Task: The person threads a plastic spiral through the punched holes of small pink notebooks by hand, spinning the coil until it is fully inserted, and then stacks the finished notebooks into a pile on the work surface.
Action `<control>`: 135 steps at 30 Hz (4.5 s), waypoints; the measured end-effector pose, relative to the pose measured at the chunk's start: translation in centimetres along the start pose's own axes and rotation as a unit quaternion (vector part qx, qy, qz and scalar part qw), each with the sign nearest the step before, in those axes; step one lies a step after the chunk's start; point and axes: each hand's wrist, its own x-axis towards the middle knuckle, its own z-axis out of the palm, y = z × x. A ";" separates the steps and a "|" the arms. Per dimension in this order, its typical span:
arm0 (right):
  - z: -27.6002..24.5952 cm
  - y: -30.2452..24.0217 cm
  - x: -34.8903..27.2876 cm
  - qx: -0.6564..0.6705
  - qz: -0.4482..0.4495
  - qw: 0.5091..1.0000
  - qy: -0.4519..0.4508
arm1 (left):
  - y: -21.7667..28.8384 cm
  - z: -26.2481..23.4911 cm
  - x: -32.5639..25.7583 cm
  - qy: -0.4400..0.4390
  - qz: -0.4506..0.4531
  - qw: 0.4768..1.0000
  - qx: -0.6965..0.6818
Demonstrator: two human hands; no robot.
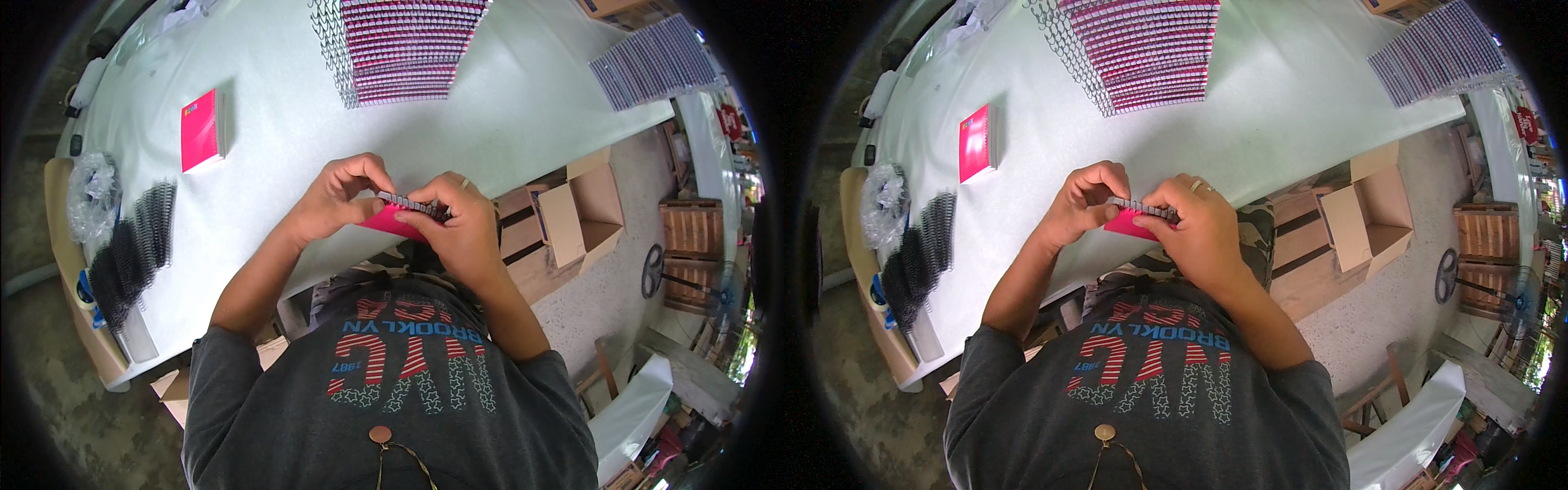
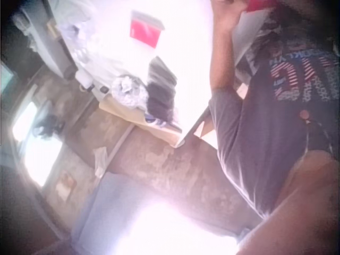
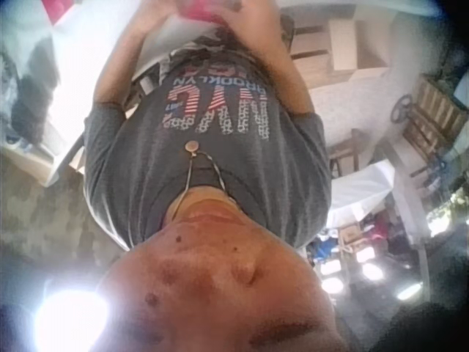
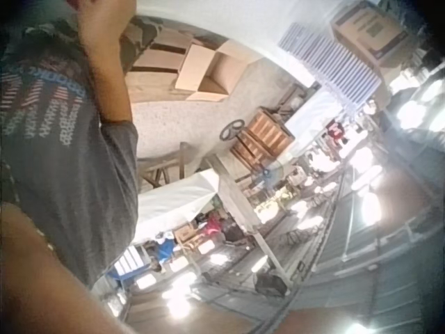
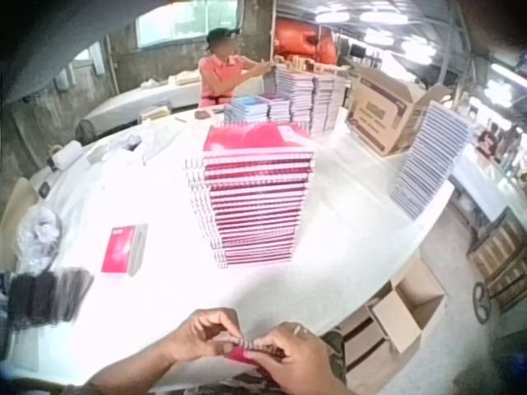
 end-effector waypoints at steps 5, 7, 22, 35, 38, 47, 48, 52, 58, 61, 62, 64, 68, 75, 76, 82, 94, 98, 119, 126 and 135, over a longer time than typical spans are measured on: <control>-0.1 -0.4 -0.5 -0.062 -0.071 0.995 0.009 | -0.1 -0.2 -0.1 -0.006 0.001 0.998 0.061; -0.1 -0.6 -0.7 -0.077 -0.075 0.994 0.005 | -0.3 -0.2 0.0 -0.014 0.009 0.998 0.063; -3.8 -4.8 3.8 0.331 -0.066 0.923 0.186 | 5.1 2.8 0.5 0.014 0.031 0.999 0.026; -6.3 -4.5 20.8 0.201 -0.135 0.904 0.352 | 17.8 -0.3 12.3 0.466 0.317 0.686 0.459; -5.2 -2.0 21.6 0.098 -0.071 0.923 0.366 | 14.1 -2.1 12.0 0.485 0.268 0.621 0.554; -2.5 -3.0 21.1 0.148 -0.189 0.882 0.405 | 11.4 -0.9 14.0 0.528 0.364 0.703 0.308; -2.4 -3.1 21.3 0.129 -0.200 0.869 0.435 | 11.2 -0.5 14.2 0.541 0.371 0.697 0.291; -2.2 -3.4 21.2 0.120 -0.208 0.860 0.450 | 11.2 -1.1 14.4 0.559 0.387 0.677 0.281; -2.1 -3.0 21.4 0.122 -0.202 0.856 0.460 | 11.2 -1.1 15.0 0.575 0.417 0.658 0.249; -2.1 -2.9 21.4 0.139 -0.221 0.844 0.468 | 11.4 -0.8 14.7 0.564 0.403 0.680 0.239; -2.0 -2.8 21.3 0.145 -0.219 0.847 0.462 | 11.4 -0.9 14.5 0.566 0.400 0.679 0.241; -2.0 -2.5 21.0 0.151 -0.215 0.851 0.455 | 11.4 -1.3 14.1 0.563 0.406 0.681 0.233; -4.1 0.1 18.2 0.152 -0.222 0.844 0.464 | 11.7 -6.4 10.4 0.591 0.423 0.618 0.300; -2.0 6.6 3.6 0.178 -0.081 0.959 0.203 | 9.4 -25.6 -2.5 0.423 -0.012 0.642 0.640; -1.2 6.4 1.6 0.226 -0.034 0.967 0.109 | 9.0 -25.7 -3.0 0.382 -0.062 0.662 0.642; 2.9 4.9 -4.7 0.302 0.189 0.877 -0.323 | 3.2 -22.8 -6.2 0.321 -0.105 0.595 0.730; 8.6 6.9 -5.7 0.444 0.374 0.700 -0.415 | -2.9 3.9 -7.0 0.319 -0.100 0.630 0.701; 6.8 4.4 -5.8 0.472 0.402 0.744 -0.248 | -2.0 4.9 -7.7 0.247 -0.120 0.740 0.614; 4.8 6.4 3.7 0.290 -0.030 0.937 -0.191 | -4.6 -0.7 -4.1 0.341 0.060 0.916 0.201; 4.6 6.5 3.3 0.239 -0.034 0.949 -0.202 | 1.1 -11.7 -11.3 0.519 -0.014 0.535 0.666; 5.0 6.7 3.6 0.211 -0.026 0.963 -0.169 | 3.8 -16.6 -19.7 0.551 -0.358 0.460 0.597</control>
